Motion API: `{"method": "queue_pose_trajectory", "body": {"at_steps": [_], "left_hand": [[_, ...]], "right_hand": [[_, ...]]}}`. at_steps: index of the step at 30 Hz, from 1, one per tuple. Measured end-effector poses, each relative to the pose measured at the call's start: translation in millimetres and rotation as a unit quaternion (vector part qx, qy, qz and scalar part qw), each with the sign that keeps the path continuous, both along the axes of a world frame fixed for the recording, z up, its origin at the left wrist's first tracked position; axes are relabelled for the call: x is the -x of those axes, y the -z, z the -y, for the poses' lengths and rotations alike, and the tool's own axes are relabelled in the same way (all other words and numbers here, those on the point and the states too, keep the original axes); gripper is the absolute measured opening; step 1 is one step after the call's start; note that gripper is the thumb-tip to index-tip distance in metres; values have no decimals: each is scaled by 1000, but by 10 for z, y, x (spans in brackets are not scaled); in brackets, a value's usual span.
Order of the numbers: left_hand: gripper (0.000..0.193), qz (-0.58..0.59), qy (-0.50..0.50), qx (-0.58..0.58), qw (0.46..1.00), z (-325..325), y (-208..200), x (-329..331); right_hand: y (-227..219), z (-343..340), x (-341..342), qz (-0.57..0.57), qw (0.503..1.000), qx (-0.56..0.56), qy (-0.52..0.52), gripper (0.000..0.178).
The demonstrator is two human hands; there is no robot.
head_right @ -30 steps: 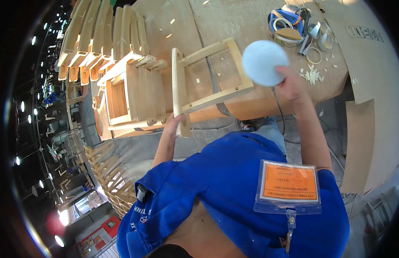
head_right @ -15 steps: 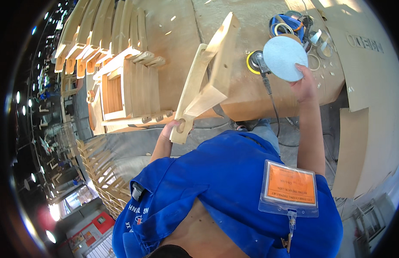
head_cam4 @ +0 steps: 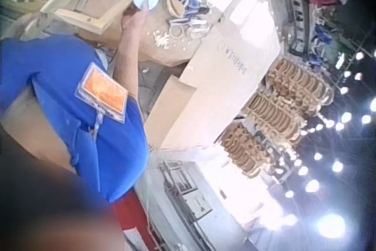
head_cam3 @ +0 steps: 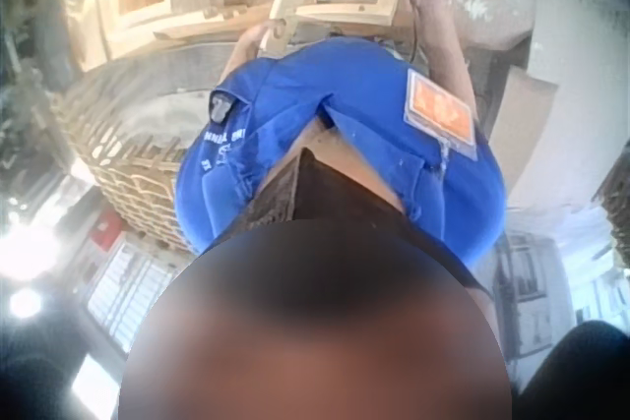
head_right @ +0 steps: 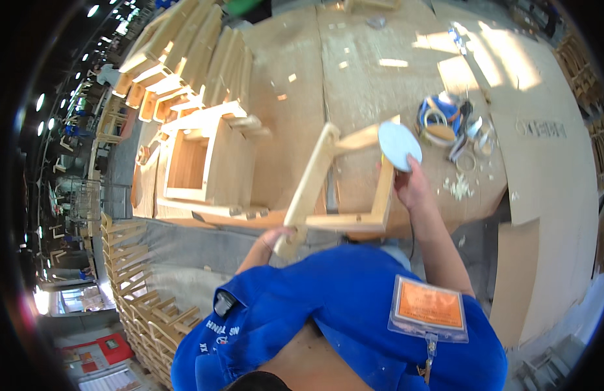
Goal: The person sands wooden furniture parts using a handheld orbital sander and a sanding block. They smooth the edges and surfaces of a wooden frame and a curved leg, then place the finished pieces onto a stack.
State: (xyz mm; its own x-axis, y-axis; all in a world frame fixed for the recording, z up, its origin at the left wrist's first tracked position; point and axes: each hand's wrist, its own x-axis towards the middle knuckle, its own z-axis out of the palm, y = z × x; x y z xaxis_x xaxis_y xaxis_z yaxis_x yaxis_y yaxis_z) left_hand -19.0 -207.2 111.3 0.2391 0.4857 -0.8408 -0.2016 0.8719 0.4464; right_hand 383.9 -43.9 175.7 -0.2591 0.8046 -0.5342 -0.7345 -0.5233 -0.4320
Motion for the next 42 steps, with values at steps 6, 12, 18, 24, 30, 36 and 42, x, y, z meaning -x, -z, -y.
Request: {"method": "queue_pose_trajectory", "body": {"at_steps": [6,12,18,24,30,36,42], "left_hand": [[51,36,20,17,999,-19,82,-96],[50,-61,94,-86,990,-106,30,2],[55,24,42,-144,988,-106,-290,174],[61,102,-114,-224,963,-141,-1017,208],[36,-247,-213,-307,894,-441,-1474,-156],[26,-448,-126,-403,788,-801,-2030,-646],[17,-517,-102,-440,727,-1281,-2526,-935]], "right_hand": [[-109,23,179,35,999,-12,9,51],[-170,-76,374,-6,993,-9,118,46],[-366,-173,426,61,992,-29,102,46],[-623,-301,486,137,979,-113,103,52],[-730,-605,419,201,967,-155,22,55],[-661,-1087,60,114,988,-108,5,54],[-309,-1367,-54,99,994,-45,-12,57]]}}
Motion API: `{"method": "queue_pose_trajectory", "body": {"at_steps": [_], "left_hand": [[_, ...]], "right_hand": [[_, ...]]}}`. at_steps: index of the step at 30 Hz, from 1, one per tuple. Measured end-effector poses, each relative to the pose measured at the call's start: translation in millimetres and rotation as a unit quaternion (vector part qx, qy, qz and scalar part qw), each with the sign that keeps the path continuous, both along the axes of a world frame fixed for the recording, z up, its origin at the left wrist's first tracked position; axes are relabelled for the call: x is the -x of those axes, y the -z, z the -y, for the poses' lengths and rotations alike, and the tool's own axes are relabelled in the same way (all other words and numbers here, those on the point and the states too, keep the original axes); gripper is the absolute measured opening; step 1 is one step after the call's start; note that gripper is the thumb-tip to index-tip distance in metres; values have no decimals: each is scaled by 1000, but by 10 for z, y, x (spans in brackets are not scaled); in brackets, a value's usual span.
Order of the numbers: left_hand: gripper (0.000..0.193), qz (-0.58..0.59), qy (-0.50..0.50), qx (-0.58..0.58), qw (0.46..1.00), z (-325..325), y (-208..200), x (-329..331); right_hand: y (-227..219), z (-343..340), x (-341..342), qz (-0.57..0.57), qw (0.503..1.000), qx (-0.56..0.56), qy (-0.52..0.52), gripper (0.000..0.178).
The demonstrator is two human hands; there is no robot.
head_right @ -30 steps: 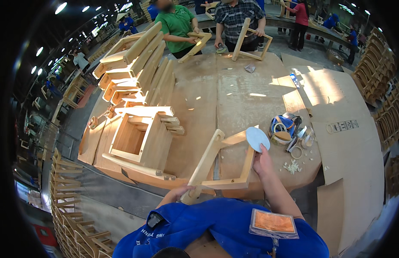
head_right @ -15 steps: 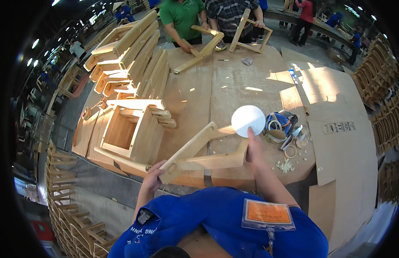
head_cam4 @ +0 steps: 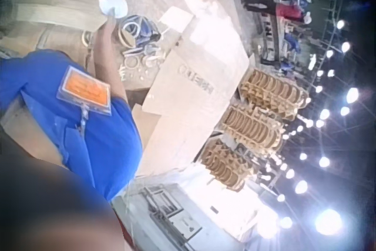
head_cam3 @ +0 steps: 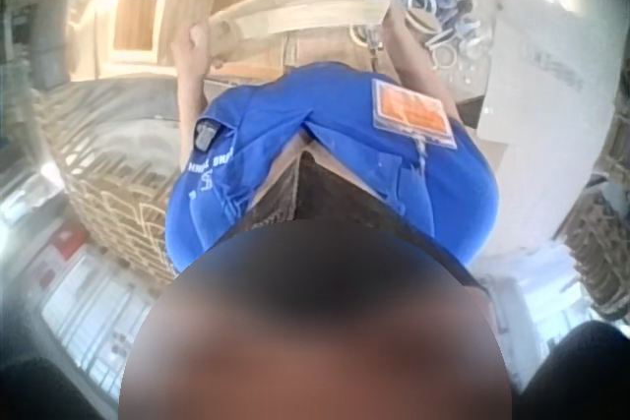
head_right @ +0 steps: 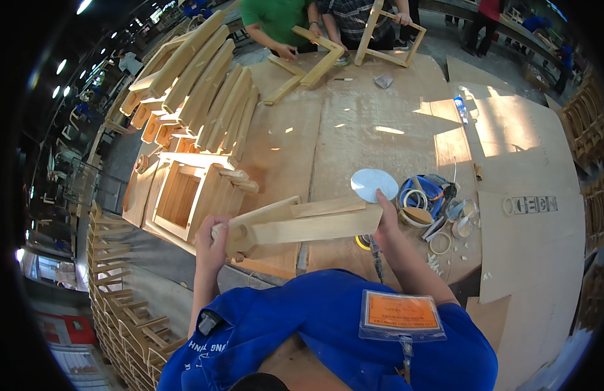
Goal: The person sands wooden furniture parts using a handheld orbital sander and a sanding block. They smooth the edges and surfaces of a wooden frame and a curved leg, then place the finished pieces onto a stack.
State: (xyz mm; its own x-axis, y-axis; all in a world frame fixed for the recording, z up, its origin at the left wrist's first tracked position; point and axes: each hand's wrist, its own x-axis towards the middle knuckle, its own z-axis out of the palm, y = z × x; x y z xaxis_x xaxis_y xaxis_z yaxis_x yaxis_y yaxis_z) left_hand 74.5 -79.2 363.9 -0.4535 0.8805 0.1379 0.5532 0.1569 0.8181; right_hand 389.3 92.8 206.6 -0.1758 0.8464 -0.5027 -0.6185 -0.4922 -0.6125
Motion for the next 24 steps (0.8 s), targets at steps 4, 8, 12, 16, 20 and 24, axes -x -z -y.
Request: {"method": "queue_pose_trajectory", "body": {"at_steps": [4,8,12,16,20,24], "left_hand": [[15,72,14,-64,995,-512,17,-99],[13,97,77,-43,991,-858,-47,-237],[16,104,91,-15,990,-1062,-83,-207],[17,186,50,-36,981,-1052,-40,98],[17,189,18,-47,981,-1061,-68,416],[17,196,-12,-44,980,-1035,-109,583]], "right_hand": [[137,-310,-49,49,999,2,10,60],[69,-841,-560,260,957,-123,39,56],[9,-1160,-1581,385,893,-208,110,40],[194,-1032,-2319,440,868,-224,54,34],[518,-795,-2345,646,702,-288,-85,38],[667,-664,-2149,696,689,-202,16,42]]}}
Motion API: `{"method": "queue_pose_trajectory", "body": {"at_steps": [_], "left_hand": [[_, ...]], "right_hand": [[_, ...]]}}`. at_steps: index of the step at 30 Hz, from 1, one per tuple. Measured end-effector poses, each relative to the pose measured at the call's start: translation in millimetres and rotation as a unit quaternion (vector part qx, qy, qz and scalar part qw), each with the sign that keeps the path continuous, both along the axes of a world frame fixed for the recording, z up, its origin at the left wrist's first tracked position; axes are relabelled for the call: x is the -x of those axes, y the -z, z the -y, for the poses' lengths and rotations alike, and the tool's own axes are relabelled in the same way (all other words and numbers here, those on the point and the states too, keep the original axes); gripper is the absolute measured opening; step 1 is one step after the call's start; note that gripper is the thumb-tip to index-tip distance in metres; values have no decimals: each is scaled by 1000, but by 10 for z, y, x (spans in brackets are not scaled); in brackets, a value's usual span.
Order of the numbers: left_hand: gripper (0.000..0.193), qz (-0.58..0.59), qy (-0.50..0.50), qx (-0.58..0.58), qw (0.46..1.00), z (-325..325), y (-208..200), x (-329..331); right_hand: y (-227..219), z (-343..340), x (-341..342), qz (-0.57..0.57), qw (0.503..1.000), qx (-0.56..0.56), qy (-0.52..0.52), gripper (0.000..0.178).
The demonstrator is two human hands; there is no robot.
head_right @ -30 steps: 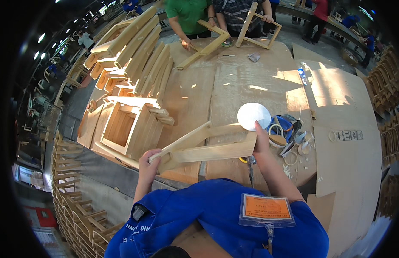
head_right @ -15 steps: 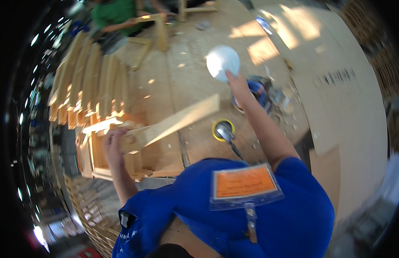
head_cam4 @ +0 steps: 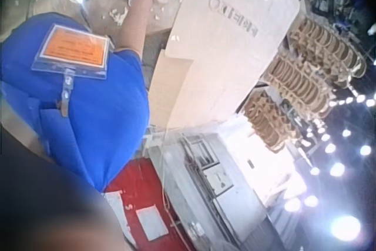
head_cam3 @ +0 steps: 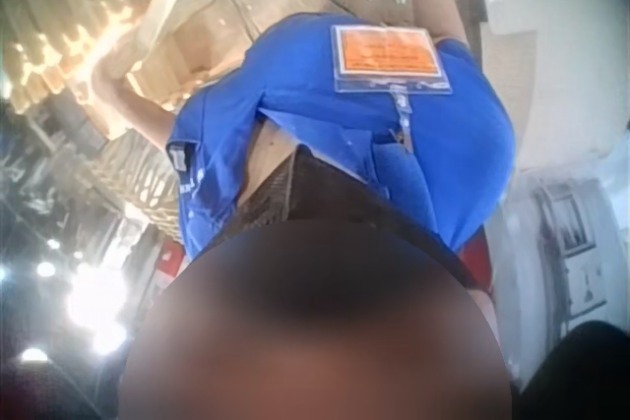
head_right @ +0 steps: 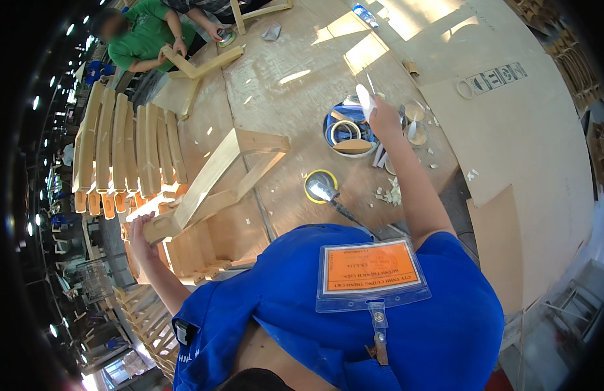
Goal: The person sands wooden furniture parts using a handheld orbital sander and a sanding block. They smooth the edges and surfaces of a wooden frame and a curved leg, then place the finished pieces onto a stack.
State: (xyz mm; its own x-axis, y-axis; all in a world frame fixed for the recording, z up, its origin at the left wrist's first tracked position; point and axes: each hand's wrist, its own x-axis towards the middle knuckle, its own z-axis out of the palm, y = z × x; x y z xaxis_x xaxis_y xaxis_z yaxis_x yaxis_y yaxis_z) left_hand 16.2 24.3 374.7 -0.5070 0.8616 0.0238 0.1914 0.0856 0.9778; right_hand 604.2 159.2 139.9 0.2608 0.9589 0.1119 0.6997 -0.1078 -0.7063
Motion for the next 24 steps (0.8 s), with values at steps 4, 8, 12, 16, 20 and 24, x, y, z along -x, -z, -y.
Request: {"method": "queue_pose_trajectory", "body": {"at_steps": [4,8,12,16,20,24], "left_hand": [[17,11,-19,10,1000,18,-9,161],[18,51,-7,-7,999,69,28,364],[16,75,14,-20,997,153,80,517],[16,60,41,-40,997,213,121,565],[17,98,7,-56,994,272,154,553],[18,97,-6,-59,993,322,168,561]], "right_hand": [[-40,84,-118,-18,996,-45,77,47],[20,203,-428,-23,996,-38,71,49],[287,315,-523,-9,996,31,81,50],[518,410,-383,3,993,88,79,51],[465,466,-288,5,996,51,77,48],[107,504,-280,14,999,19,45,44]]}}
